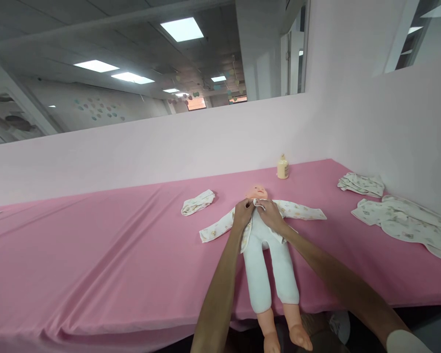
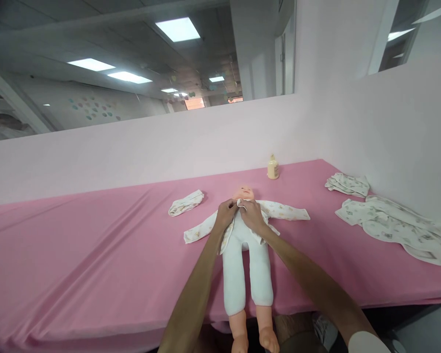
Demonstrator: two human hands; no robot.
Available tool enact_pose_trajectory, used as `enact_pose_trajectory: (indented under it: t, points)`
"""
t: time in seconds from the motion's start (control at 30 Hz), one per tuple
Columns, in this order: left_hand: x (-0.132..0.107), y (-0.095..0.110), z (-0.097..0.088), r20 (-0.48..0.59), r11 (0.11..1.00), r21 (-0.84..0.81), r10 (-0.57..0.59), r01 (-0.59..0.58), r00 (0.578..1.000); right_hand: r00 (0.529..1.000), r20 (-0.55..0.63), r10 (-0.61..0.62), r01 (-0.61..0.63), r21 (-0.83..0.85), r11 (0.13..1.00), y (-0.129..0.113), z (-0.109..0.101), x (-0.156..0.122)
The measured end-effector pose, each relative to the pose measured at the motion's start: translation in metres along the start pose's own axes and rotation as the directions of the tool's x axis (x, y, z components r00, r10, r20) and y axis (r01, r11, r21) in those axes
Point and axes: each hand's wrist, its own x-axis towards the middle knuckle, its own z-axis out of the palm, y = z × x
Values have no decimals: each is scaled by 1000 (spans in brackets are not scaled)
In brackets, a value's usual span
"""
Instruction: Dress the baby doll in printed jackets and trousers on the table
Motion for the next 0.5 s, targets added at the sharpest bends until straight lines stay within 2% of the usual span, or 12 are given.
enact_pose_trajectory:
  t: [0.07, 0.3, 0.5]
  points:
    - [0, 0, -1, 15, 1000, -4, -11, 11, 1000, 1000, -7, -5, 5, 5, 1000, -1, 0, 0]
    - [5, -7, -1, 48, 978, -111, -170, 175, 984, 1000, 28, 4, -2, -74, 997, -3, -1, -1]
    - [6, -9, 2, -7, 984, -102, -147, 146, 989, 998, 57, 36, -31, -79, 996, -3, -1, -2]
